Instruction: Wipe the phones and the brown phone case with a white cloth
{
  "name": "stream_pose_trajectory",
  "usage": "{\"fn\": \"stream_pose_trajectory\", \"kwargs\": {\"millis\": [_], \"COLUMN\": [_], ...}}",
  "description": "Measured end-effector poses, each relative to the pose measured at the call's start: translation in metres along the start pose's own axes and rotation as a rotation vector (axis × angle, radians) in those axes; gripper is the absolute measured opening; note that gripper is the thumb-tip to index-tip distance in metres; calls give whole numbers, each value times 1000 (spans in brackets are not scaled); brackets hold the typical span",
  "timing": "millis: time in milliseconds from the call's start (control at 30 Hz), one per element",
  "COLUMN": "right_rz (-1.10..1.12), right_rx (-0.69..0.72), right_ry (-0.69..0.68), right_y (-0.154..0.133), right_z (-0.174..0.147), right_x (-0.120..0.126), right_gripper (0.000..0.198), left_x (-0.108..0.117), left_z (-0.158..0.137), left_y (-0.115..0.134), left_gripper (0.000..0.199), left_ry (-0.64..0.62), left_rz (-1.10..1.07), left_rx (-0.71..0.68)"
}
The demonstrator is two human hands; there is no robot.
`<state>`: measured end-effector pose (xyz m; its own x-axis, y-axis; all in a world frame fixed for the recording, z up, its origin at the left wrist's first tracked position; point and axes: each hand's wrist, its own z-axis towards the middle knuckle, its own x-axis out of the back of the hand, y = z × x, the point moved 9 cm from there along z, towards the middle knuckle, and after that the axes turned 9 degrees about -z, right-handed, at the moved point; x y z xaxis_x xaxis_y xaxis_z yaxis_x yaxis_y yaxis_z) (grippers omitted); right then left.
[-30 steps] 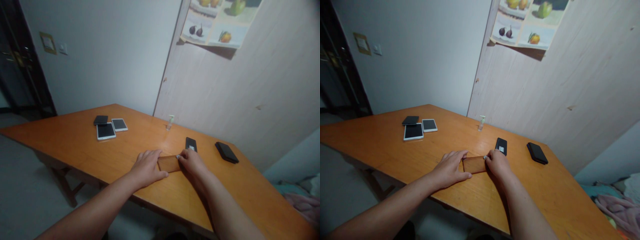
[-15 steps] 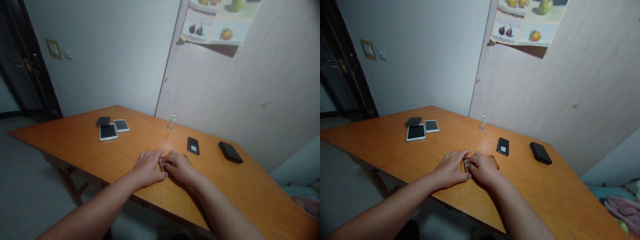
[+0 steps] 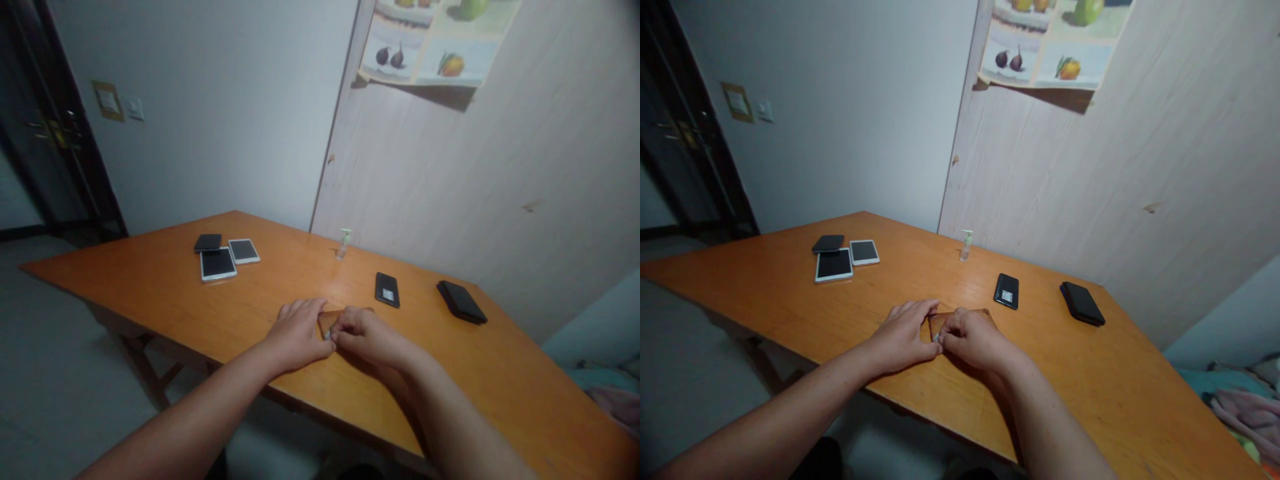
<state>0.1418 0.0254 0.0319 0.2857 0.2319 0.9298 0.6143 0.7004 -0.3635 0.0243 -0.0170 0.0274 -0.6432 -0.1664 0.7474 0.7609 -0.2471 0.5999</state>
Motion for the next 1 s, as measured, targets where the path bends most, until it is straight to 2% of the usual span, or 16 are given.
{"fn": "stream_pose_trajectory", "kwargs": {"millis": [67,167,233,300,400,467,533,600,667,833,900,1000], "right_rz": [-8,-111,-159,-121,43,110,77,-16,-80,44,27,-44], "right_rx": [-34,-218,-271,-217,-43,-8,-95,-231,-290,-106,-116,-223], "right_ry": [-26,8,41,46,7,-43,-62,-28,20,-53,-22,143], "right_y": [8,45,59,53,24,16,29,50,63,46,47,65], "right_z": [2,-1,-4,-5,-2,-1,-2,-5,-9,-6,-3,-3], "right_x": [-2,8,14,11,-1,-6,-5,4,13,-3,-2,17], "right_gripper": [9,10,12,13,12,10,11,15,15,11,11,12], "left_x": [0,1,1,1,1,1,1,1,1,-1,0,2], "left_z": [0,-1,-1,-1,0,0,0,0,0,0,1,3], "left_y": [0,-1,0,-1,0,0,0,-1,-2,-6,-9,-15], "left_gripper": [72,73,74,73,70,70,71,72,70,59,55,47], "left_ry": [2,4,1,-2,6,11,7,-1,-9,12,42,73], "left_rz": [2,-2,-7,-9,-7,-2,-1,-6,-13,-31,-41,-42], "left_rx": [7,15,13,11,8,6,9,16,11,-49,-65,-50]}}
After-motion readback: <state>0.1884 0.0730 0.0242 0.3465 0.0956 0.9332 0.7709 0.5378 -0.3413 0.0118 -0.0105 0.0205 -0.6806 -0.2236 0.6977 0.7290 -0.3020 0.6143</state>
